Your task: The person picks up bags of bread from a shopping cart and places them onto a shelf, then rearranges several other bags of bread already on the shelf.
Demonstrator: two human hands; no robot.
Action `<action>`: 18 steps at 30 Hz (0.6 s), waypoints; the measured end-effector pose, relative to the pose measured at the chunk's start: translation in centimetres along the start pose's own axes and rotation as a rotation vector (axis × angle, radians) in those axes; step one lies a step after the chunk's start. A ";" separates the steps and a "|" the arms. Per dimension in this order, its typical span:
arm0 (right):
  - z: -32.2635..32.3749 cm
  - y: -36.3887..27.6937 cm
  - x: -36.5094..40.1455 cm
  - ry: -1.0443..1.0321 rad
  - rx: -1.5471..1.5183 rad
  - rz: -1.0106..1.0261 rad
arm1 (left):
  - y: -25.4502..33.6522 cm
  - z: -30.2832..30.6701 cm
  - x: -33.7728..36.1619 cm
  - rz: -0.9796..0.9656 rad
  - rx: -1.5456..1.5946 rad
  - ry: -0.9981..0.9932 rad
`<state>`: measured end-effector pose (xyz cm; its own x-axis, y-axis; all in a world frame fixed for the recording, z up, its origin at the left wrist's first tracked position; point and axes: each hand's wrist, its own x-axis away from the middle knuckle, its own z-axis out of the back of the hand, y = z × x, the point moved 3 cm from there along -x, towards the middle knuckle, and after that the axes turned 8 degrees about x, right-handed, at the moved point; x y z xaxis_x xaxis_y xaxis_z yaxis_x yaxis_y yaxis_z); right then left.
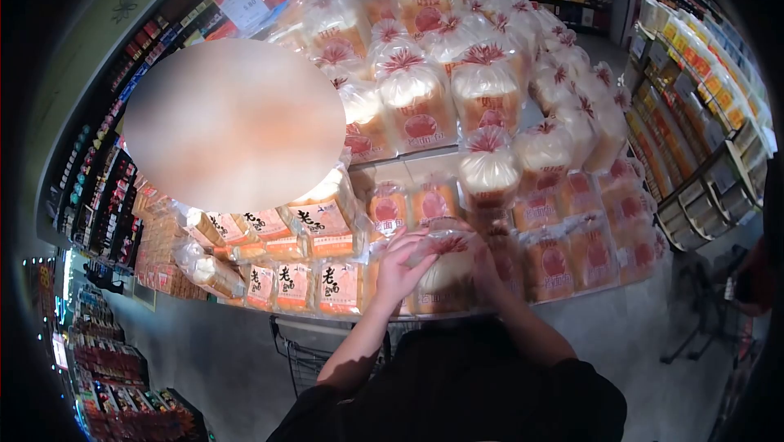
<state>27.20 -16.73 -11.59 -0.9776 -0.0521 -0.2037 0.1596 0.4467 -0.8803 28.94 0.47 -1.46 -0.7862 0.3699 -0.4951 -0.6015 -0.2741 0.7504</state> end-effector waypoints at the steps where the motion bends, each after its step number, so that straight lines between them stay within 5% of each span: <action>1: -0.1 -0.4 0.1 0.007 0.011 -0.021 | 0.0 -0.1 -0.1 0.008 -0.009 0.008; 7: 1.1 1.2 0.3 0.067 0.332 0.173 | -2.2 -0.2 -1.2 0.344 0.405 0.383; 14: 0.4 0.3 -2.7 0.170 0.740 0.247 | -3.8 1.1 -8.2 0.065 0.157 0.333; 17: 2.4 3.5 -4.0 0.288 1.064 0.084 | -4.2 0.8 -10.2 -0.126 0.005 0.318; 18: 2.8 4.5 -4.2 0.304 1.048 0.116 | -6.1 0.6 -9.4 -0.038 -0.065 0.300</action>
<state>32.38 -17.02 -15.95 -0.9192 0.2277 -0.3213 0.1491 -0.5539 -0.8191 40.13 -0.79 -1.11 -0.7637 0.1049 -0.6370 -0.6317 -0.3252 0.7037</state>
